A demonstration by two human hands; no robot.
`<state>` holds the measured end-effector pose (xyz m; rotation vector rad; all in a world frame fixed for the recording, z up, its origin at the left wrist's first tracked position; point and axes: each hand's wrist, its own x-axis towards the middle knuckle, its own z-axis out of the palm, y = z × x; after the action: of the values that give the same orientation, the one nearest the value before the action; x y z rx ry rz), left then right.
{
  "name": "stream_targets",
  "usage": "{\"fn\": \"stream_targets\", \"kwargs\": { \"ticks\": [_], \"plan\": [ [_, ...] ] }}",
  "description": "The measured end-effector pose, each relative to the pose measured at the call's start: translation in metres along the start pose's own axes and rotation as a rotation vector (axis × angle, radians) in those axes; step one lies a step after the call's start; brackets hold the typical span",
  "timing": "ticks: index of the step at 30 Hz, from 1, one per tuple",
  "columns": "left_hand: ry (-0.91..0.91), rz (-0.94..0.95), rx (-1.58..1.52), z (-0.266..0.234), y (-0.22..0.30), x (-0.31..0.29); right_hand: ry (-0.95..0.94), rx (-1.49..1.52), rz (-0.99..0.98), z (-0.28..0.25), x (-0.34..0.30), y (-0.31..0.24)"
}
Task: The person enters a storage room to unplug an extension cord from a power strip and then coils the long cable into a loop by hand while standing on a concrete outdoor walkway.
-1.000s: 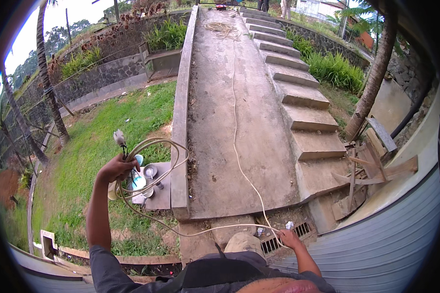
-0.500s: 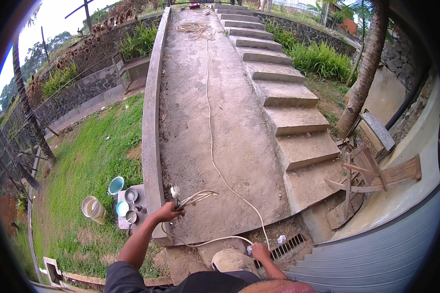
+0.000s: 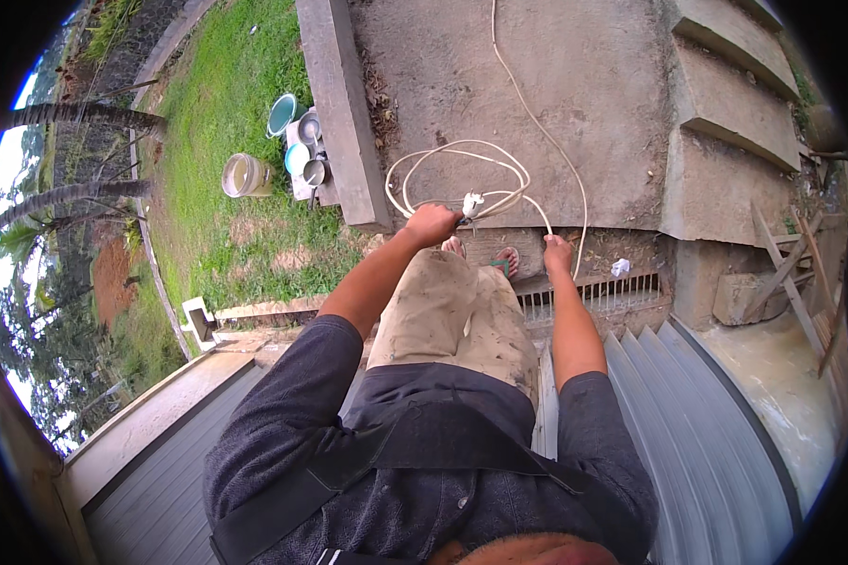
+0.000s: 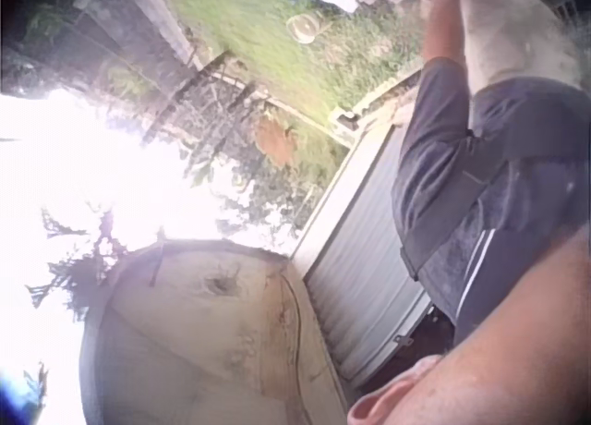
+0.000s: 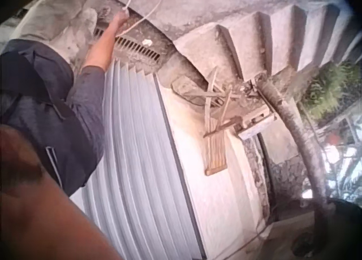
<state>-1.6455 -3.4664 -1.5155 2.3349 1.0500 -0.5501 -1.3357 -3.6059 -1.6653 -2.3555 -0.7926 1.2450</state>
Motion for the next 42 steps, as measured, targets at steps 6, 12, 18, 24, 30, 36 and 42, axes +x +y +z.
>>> {"fn": "stream_targets", "kwargs": {
  "ticks": [6,12,18,24,30,36,42],
  "plan": [
    [-0.064,-0.042,-0.149,0.038,-0.007,0.025,-0.058,-0.045,0.034,0.037,-0.002,0.037],
    [-0.169,-0.185,-0.345,0.024,0.013,0.023,-0.042,0.109,0.034,0.056,-0.002,0.053],
    [-0.25,-0.422,-0.374,0.018,0.023,0.001,0.033,0.233,0.061,0.032,0.028,-0.021],
    [-0.07,-0.498,-0.526,0.026,-0.015,0.025,0.076,0.02,-0.068,0.024,0.032,0.011],
    [0.012,-0.441,-0.494,0.021,-0.052,0.032,-0.052,0.204,0.118,0.058,0.007,0.041],
    [-0.027,-0.384,-0.465,0.005,-0.038,0.036,-0.148,0.657,0.365,0.065,-0.009,0.01],
    [-0.045,-0.331,-0.49,0.014,-0.019,0.02,-0.184,0.74,0.416,0.056,-0.021,-0.012]
  ]
}}
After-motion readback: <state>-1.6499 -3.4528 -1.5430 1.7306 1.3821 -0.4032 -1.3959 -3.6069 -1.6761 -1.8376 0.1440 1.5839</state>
